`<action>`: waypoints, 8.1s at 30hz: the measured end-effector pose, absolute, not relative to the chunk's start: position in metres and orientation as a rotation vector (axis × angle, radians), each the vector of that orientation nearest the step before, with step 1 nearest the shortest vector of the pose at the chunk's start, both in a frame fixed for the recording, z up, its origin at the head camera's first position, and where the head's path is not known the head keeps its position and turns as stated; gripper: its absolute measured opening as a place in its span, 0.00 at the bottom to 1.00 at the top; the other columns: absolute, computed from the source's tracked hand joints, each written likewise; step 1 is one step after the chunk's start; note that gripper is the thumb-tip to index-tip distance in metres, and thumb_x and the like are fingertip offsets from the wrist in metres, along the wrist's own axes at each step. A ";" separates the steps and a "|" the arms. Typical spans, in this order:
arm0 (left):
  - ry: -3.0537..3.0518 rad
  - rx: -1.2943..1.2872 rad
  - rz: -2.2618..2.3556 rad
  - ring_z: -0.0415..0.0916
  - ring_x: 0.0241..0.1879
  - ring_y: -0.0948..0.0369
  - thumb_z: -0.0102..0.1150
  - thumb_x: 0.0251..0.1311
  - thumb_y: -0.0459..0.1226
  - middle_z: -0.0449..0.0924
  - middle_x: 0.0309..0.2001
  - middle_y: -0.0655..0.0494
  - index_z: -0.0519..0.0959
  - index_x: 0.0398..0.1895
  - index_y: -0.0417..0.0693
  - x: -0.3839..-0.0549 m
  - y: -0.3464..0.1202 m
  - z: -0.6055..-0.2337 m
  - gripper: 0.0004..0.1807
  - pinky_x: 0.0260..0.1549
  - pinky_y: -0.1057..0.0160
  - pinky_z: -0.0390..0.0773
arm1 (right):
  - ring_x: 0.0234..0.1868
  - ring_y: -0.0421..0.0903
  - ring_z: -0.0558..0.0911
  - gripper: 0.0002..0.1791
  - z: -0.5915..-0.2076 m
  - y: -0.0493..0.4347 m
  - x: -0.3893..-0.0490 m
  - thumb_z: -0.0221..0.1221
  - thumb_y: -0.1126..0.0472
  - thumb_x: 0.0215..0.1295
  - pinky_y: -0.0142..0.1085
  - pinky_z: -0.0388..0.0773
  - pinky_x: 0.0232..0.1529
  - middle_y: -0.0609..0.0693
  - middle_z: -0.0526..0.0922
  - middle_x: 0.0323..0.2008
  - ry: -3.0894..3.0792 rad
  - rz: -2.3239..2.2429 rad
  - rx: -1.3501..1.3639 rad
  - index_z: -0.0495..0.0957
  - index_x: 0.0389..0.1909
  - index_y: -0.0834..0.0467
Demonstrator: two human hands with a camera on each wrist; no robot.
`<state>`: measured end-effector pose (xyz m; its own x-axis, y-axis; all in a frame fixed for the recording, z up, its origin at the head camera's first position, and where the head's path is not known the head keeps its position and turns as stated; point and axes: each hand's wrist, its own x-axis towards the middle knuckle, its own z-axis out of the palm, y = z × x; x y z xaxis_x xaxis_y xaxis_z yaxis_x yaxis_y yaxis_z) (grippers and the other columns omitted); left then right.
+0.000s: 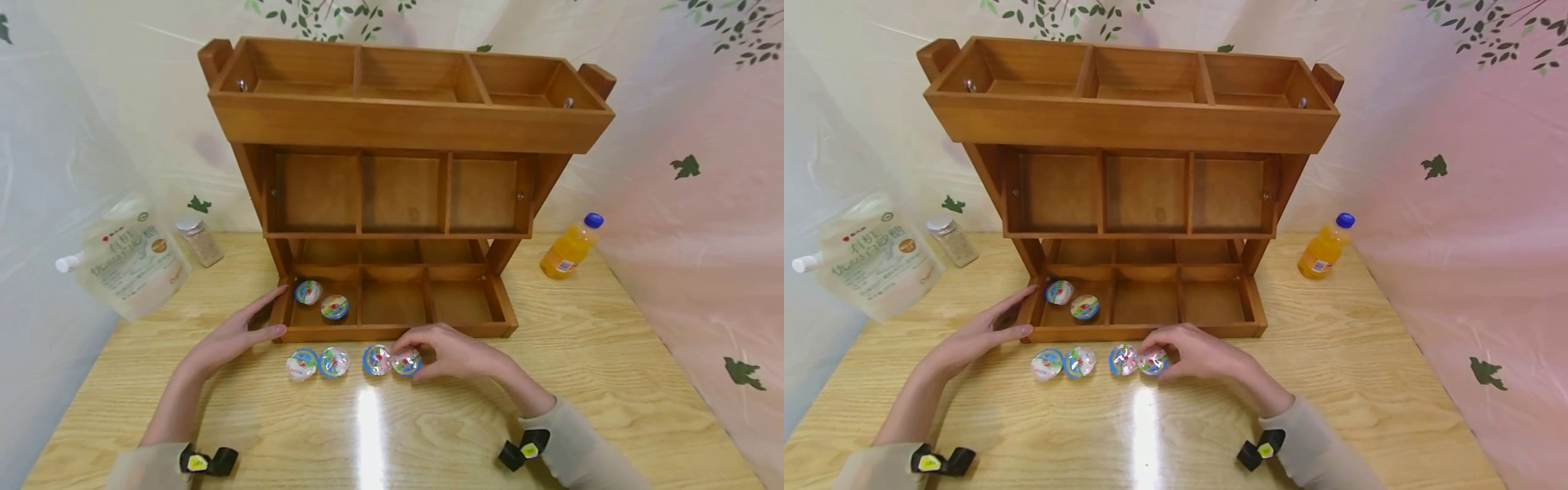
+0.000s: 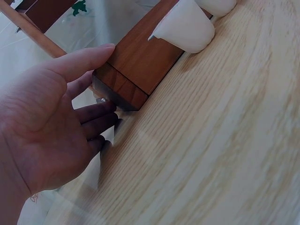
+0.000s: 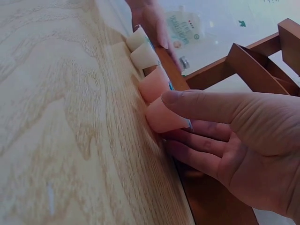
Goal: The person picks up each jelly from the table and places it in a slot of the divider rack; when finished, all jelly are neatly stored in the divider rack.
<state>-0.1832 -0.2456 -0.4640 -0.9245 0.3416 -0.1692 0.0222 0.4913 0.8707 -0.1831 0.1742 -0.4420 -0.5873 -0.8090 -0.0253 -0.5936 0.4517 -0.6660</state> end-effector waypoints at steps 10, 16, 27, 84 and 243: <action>2.416 0.306 1.414 0.35 0.83 0.37 0.60 0.72 0.49 0.42 0.85 0.47 0.51 0.83 0.72 -0.183 -0.245 -0.463 0.42 0.74 0.24 0.43 | 0.50 0.34 0.81 0.25 -0.441 0.174 -0.182 0.75 0.61 0.58 0.31 0.81 0.54 0.40 0.86 0.52 2.360 -0.879 -1.161 0.82 0.56 0.47; 2.413 0.303 1.416 0.35 0.83 0.37 0.60 0.72 0.49 0.42 0.85 0.48 0.50 0.83 0.72 -0.183 -0.245 -0.463 0.42 0.74 0.25 0.43 | 0.49 0.33 0.81 0.25 -0.438 0.175 -0.182 0.75 0.59 0.57 0.30 0.81 0.53 0.38 0.86 0.51 2.363 -0.870 -1.174 0.82 0.56 0.45; 2.419 0.301 1.411 0.35 0.83 0.38 0.60 0.72 0.49 0.42 0.85 0.47 0.51 0.83 0.73 -0.182 -0.246 -0.462 0.41 0.74 0.25 0.42 | 0.47 0.34 0.80 0.25 -0.424 0.179 -0.182 0.75 0.58 0.59 0.31 0.82 0.50 0.36 0.85 0.50 2.376 -0.900 -1.146 0.81 0.57 0.45; 2.408 0.287 1.401 0.35 0.83 0.37 0.60 0.72 0.50 0.41 0.85 0.48 0.49 0.83 0.75 -0.183 -0.246 -0.462 0.42 0.73 0.24 0.44 | 0.52 0.48 0.87 0.32 -0.447 0.121 -0.257 0.77 0.60 0.56 0.37 0.86 0.53 0.53 0.87 0.56 2.562 -1.178 -0.907 0.80 0.63 0.57; 2.425 0.300 1.409 0.36 0.83 0.39 0.60 0.71 0.50 0.43 0.85 0.49 0.51 0.82 0.74 -0.184 -0.246 -0.465 0.41 0.74 0.25 0.43 | 0.47 0.42 0.81 0.33 -0.412 0.177 -0.223 0.75 0.59 0.58 0.34 0.86 0.52 0.52 0.84 0.56 2.374 -1.307 -0.898 0.79 0.65 0.60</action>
<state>-0.1837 -0.2464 -0.4647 -0.9269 0.3357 -0.1680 0.0202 0.4914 0.8707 -0.2226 0.1768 -0.4119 -0.7653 -0.6420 0.0472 -0.3834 0.3958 -0.8345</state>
